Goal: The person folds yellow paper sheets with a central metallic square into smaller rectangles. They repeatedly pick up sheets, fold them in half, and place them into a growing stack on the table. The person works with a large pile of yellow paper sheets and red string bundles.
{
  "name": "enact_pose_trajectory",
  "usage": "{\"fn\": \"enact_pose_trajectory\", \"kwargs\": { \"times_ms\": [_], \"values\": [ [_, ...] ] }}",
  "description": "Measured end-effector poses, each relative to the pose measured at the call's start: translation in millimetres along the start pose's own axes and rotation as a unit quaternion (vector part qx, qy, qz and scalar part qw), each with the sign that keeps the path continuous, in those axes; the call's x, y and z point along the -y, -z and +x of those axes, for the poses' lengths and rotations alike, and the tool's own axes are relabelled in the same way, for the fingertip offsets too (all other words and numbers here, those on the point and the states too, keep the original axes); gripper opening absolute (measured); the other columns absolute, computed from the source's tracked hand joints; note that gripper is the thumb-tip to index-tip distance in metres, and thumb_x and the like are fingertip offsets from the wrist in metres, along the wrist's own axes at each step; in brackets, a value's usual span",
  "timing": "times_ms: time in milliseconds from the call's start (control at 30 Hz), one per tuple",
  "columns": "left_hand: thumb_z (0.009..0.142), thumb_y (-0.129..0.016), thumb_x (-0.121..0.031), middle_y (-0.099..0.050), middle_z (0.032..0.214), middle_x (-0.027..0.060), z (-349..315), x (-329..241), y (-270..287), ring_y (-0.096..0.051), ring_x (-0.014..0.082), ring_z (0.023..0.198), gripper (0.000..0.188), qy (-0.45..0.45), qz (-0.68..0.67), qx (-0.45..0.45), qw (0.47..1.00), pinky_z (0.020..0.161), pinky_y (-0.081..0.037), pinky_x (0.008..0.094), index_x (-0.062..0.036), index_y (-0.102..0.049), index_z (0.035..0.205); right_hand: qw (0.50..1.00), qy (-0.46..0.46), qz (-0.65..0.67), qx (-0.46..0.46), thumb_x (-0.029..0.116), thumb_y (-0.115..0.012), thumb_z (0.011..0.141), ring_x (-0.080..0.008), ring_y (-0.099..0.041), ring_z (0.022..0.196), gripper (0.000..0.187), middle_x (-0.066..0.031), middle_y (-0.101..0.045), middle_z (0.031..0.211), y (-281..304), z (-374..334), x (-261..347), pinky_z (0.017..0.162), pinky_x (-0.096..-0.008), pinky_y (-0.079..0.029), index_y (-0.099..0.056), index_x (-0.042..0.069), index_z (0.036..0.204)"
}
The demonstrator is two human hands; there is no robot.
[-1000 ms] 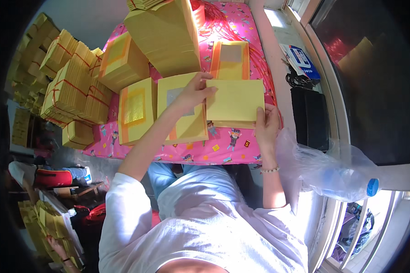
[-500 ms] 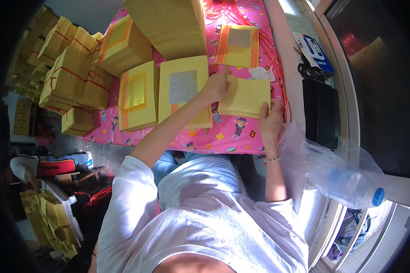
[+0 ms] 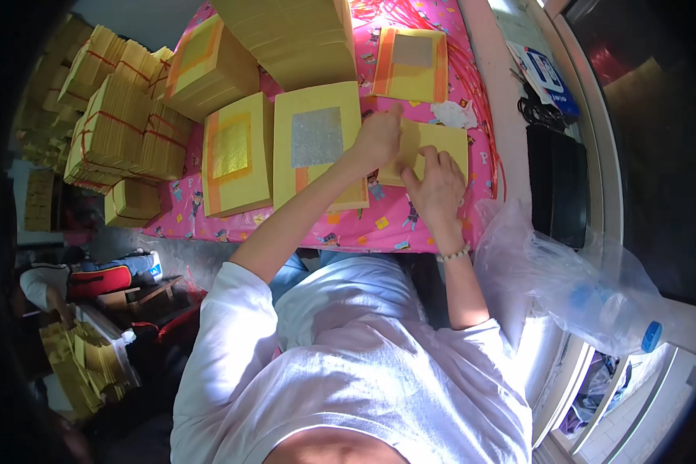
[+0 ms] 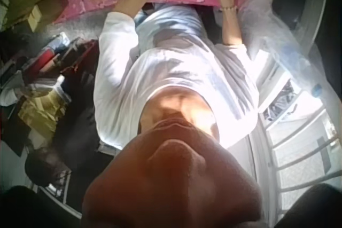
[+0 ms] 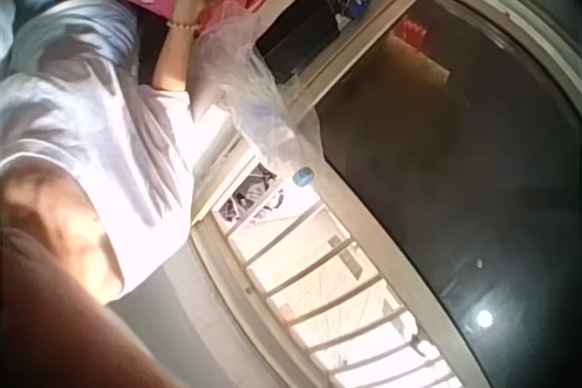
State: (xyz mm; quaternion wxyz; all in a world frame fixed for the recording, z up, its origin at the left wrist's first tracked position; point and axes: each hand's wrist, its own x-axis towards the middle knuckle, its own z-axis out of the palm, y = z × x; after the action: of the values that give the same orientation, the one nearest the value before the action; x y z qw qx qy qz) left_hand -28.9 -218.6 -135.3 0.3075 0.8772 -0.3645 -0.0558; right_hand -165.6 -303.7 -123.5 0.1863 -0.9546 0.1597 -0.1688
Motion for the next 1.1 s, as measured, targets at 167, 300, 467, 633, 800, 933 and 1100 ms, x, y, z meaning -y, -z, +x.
{"fn": "enact_pose_trajectory", "kwargs": {
  "times_ms": [167, 300, 467, 633, 800, 933, 1100],
  "values": [
    [0.079, -0.057, 0.001, -0.061, 0.087, 0.0230, -16.1, -5.6, 14.4, -0.061, 0.0395, 0.088, 0.050, -0.134, 0.037, -0.155, 0.978, 0.077, -0.050, 0.0457, 0.0010, -0.045, 0.127, 0.999, -0.018, 0.021, 0.021, 0.034, -0.072, 0.076, -0.0325, -0.060, 0.085, 0.042, -0.0133, -0.058, 0.087, -2.5, 2.5, 0.7, 0.072, -0.0428, -0.048, -0.056, 0.006, 0.104],
    [0.082, -0.061, -0.003, -0.063, 0.098, 0.0189, -57.7, -13.3, 62.4, -0.063, 0.0356, 0.091, 0.038, -0.096, -0.094, -0.121, 0.983, 0.080, -0.051, 0.0421, -0.0025, -0.054, 0.120, 1.000, -0.017, 0.017, 0.010, 0.034, -0.072, 0.077, -0.0330, -0.060, 0.083, 0.040, -0.0139, -0.059, 0.088, 1.2, 1.9, -0.6, 0.069, -0.0427, -0.048, -0.059, 0.005, 0.101],
    [0.083, -0.063, -0.005, -0.065, 0.103, 0.0150, -128.6, 28.3, 102.1, -0.064, 0.0282, 0.095, 0.025, -0.020, -0.158, -0.124, 0.979, 0.082, -0.050, 0.0347, -0.0014, -0.062, 0.108, 0.999, 0.012, 0.029, -0.021, 0.031, -0.072, 0.079, -0.0297, -0.061, 0.080, 0.034, -0.0123, -0.057, 0.085, 13.5, 9.3, 7.6, 0.067, -0.0407, -0.048, -0.063, 0.004, 0.097],
    [0.083, -0.063, -0.004, -0.066, 0.098, 0.0121, -179.1, 48.1, 123.0, -0.063, 0.0250, 0.088, 0.021, 0.051, -0.108, -0.175, 0.977, 0.081, -0.050, 0.0322, -0.0016, -0.064, 0.103, 0.988, 0.089, 0.126, -0.026, 0.022, -0.074, 0.077, -0.0263, -0.058, 0.076, 0.028, -0.0102, -0.055, 0.081, 32.8, 12.9, 34.8, 0.068, -0.0382, -0.048, -0.063, 0.004, 0.095],
    [0.076, -0.071, -0.011, -0.061, 0.098, 0.0114, -202.2, 51.9, 127.8, -0.055, 0.0296, 0.092, 0.030, 0.026, -0.126, -0.155, 0.979, 0.079, -0.047, 0.0368, -0.0048, -0.063, 0.104, 0.944, 0.275, 0.166, 0.076, 0.022, -0.077, 0.071, -0.0272, -0.056, 0.085, 0.033, -0.0095, -0.055, 0.087, 30.8, 7.6, 74.0, 0.074, -0.0380, -0.047, -0.063, 0.005, 0.097],
    [0.073, -0.074, -0.013, -0.059, 0.101, 0.0105, -209.6, 58.9, 122.4, -0.053, 0.0299, 0.099, 0.034, 0.013, -0.087, -0.134, 0.987, 0.083, -0.046, 0.0375, -0.0058, -0.063, 0.104, 0.926, 0.322, 0.132, 0.146, 0.022, -0.077, 0.068, -0.0268, -0.054, 0.091, 0.038, -0.0082, -0.056, 0.094, 13.7, 5.9, 84.4, 0.076, -0.0379, -0.047, -0.062, 0.007, 0.100],
    [0.074, -0.072, -0.009, -0.060, 0.100, 0.0091, -209.5, 64.5, 118.1, -0.053, 0.0297, 0.097, 0.029, -0.007, -0.067, -0.149, 0.987, 0.084, -0.046, 0.0387, -0.0053, -0.064, 0.102, 0.921, 0.321, 0.125, 0.181, 0.021, -0.077, 0.068, -0.0260, -0.055, 0.089, 0.035, -0.0067, -0.058, 0.094, 11.2, 11.2, 85.2, 0.075, -0.0370, -0.048, -0.064, 0.006, 0.098]
  ]
}}
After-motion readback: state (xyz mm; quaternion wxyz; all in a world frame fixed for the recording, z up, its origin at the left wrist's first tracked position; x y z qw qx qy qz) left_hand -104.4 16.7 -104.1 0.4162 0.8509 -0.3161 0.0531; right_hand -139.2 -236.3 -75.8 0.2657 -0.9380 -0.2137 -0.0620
